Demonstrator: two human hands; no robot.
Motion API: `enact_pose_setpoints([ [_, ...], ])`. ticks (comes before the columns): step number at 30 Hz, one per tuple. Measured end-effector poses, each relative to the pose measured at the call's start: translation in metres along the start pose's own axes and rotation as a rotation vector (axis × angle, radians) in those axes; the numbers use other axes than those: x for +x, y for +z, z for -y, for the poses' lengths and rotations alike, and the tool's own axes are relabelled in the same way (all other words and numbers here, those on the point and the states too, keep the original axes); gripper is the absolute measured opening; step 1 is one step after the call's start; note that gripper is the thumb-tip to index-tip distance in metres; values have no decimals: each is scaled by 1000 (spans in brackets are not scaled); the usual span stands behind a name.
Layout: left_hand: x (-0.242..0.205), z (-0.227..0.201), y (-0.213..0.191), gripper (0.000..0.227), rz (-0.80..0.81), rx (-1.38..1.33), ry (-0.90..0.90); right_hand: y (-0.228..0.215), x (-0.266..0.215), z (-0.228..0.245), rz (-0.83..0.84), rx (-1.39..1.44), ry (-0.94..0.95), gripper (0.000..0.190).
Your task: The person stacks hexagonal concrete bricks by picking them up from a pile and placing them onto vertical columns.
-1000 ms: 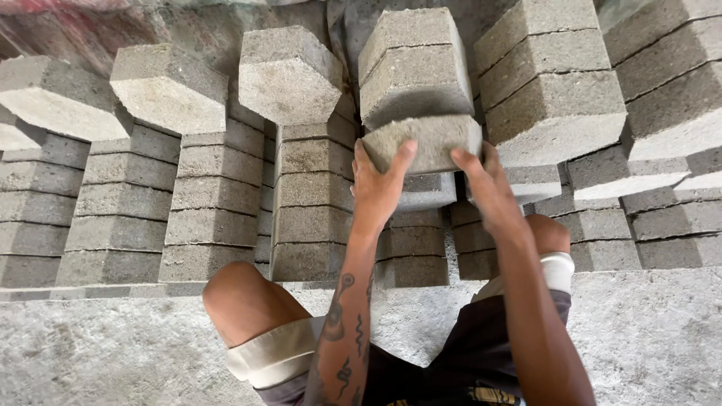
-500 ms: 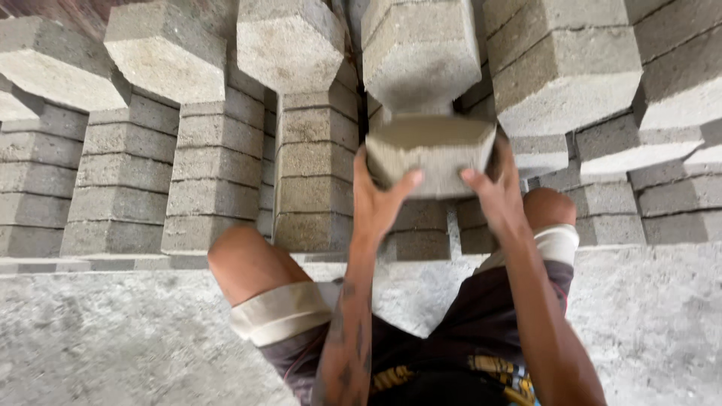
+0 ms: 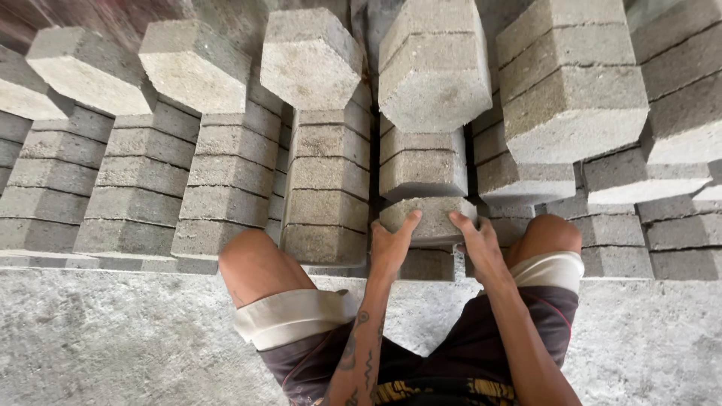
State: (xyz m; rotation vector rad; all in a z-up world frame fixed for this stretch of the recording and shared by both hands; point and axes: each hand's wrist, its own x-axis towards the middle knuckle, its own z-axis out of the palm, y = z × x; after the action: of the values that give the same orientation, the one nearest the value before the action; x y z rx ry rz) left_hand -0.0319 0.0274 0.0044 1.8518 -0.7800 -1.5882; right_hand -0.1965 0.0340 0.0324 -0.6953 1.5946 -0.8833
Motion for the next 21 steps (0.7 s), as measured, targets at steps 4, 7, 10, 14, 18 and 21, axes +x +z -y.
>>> enact_pose_setpoints([
  [4, 29, 5, 4, 132, -24, 6, 5, 2, 31, -17, 62, 18, 0, 122],
  [7, 39, -3, 2, 125, -13, -35, 65, 12, 41, -13, 71, 31, 1, 122],
  [10, 42, -6, 2, 123, 6, -11, 94, 13, 51, -20, 40, 45, -1, 121],
  [14, 48, -9, 1, 121, 21, -17, 116, 17, 62, -20, 13, 35, 6, 117],
  [18, 57, -4, 2, 124, 29, 7, 121, 17, 66, -25, 1, 25, 2, 117],
  [21, 54, 0, 4, 119, -25, 42, 120, 18, 66, -31, -25, 47, -1, 114],
])
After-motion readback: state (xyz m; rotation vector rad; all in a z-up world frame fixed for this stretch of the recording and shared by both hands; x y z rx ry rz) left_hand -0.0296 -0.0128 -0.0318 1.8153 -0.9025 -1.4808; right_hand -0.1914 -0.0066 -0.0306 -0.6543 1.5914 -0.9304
